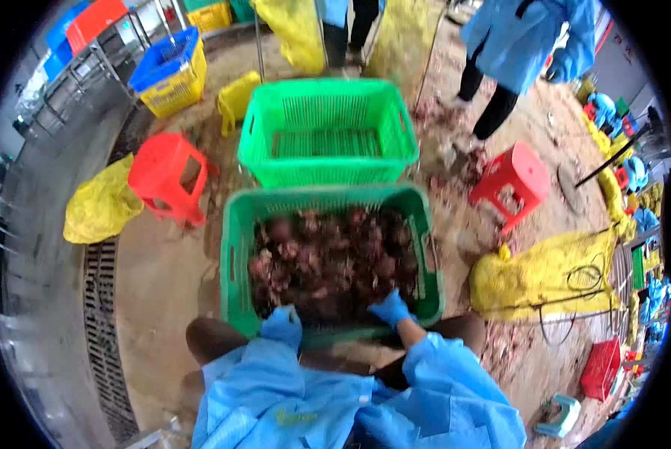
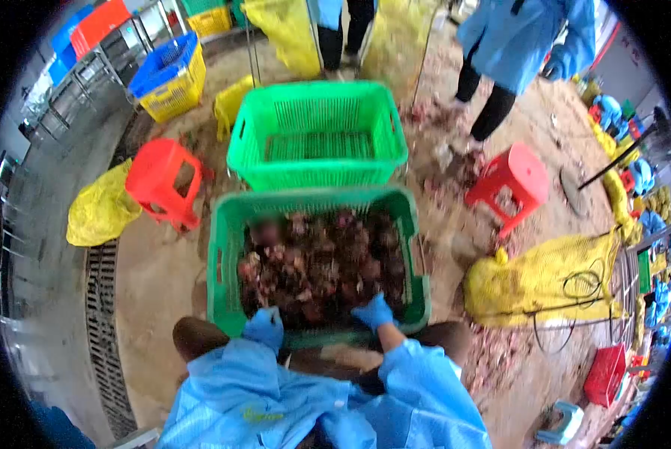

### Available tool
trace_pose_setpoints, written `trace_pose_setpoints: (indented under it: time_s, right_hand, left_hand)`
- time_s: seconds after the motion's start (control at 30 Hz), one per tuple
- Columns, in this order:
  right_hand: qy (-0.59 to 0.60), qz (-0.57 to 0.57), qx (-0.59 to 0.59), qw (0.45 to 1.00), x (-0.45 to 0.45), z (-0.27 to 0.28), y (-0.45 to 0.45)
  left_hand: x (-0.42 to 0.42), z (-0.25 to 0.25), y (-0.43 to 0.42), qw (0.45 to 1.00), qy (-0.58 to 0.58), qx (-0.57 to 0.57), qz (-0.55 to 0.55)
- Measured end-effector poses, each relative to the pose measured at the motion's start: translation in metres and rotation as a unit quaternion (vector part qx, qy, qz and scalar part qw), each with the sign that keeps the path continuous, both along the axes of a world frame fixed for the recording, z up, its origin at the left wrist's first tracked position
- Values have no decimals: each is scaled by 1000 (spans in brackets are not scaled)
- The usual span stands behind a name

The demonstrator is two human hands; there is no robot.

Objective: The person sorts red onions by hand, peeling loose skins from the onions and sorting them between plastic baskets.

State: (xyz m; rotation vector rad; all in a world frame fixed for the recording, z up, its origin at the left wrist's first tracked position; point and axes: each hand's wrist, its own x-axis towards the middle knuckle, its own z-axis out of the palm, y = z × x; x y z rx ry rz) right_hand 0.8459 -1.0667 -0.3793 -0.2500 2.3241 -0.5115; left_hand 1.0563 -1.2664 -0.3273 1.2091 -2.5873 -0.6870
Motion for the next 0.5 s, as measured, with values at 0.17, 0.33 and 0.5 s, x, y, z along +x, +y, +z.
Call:
trace_pose_setpoints:
  time_s: [0.17,0.33,0.5]
  right_hand:
    - [-316,-325,-331,828,-1,37,-13]
    - [-366,-312,-560,675,21,36,-35]
    - [-270,-234,-542,761,53,98,-49]
  left_hand:
    - [-1,10,4,999,-33,4,35]
    - [-5,-10,-3,984,8,170,55]
    - [-42,22,24,892,262,365,44]
